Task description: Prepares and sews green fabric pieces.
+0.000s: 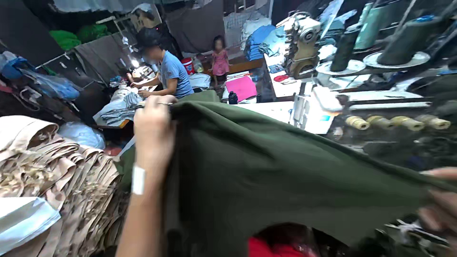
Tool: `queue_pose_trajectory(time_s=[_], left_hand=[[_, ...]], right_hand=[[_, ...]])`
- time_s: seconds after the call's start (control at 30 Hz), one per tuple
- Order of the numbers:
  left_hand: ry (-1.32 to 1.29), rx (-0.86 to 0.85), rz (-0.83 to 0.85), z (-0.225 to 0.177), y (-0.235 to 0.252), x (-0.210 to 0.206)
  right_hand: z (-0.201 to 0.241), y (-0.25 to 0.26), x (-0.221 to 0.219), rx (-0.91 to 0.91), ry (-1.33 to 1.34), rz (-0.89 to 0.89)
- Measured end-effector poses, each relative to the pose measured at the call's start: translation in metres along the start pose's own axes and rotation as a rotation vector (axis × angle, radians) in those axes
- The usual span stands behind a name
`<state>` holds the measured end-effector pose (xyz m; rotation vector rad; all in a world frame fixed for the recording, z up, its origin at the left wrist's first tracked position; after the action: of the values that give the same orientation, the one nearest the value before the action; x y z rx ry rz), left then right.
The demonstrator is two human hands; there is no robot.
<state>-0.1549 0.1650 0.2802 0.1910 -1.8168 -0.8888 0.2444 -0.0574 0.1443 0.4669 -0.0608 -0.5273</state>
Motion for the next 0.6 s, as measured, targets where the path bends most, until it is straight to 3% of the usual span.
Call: queue_pose_trajectory(time_s=[0.03, 0.1, 0.17, 0.23, 0.3, 0.4, 0.5, 0.6], left_hand=[[0.008, -0.035, 0.025, -0.022, 0.004, -0.019], [-0.216, -0.221, 0.125, -0.081, -0.014, -0.057], [-0.548, -0.443, 0.335, -0.14, -0.057, -0.093], [-0.733, -0.568, 0.584, -0.174, -0.093, -0.113], [-0.796, -0.564, 0.636, -0.177, -0.101, -0.102], [-0.858, -0.519, 0.506, -0.157, -0.081, -0.054], [-0.901, -0.584, 0.48, -0.159, -0.064, -0.008], [-0.867, -0.636, 0.482, -0.175, -0.056, -0.026]], right_hand=[[-0.008, -0.004, -0.004, -0.022, -0.001, 0.049], [-0.016, -0.019, -0.017, -0.029, -0.042, 0.119], [-0.015, -0.032, -0.035, -0.02, -0.049, 0.224], [-0.015, -0.038, -0.048, -0.011, 0.004, 0.329], [-0.024, -0.036, -0.052, -0.013, 0.073, 0.347], [-0.047, -0.017, -0.054, -0.053, -0.01, 0.128], [-0.083, -0.001, -0.061, 0.007, -0.201, -0.025], [-0.11, -0.001, -0.077, -0.004, -0.161, -0.002]])
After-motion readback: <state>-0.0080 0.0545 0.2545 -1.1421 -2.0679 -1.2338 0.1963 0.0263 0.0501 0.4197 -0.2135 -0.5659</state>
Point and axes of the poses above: each hand's wrist, its own y-axis towards the middle knuckle, its own x-axis out of the back of the hand, z = x × y, the point moved 3 cm from there along y, towards the middle knuckle, and after that the axes turned 9 degrees about x, right-handed, at the moved point
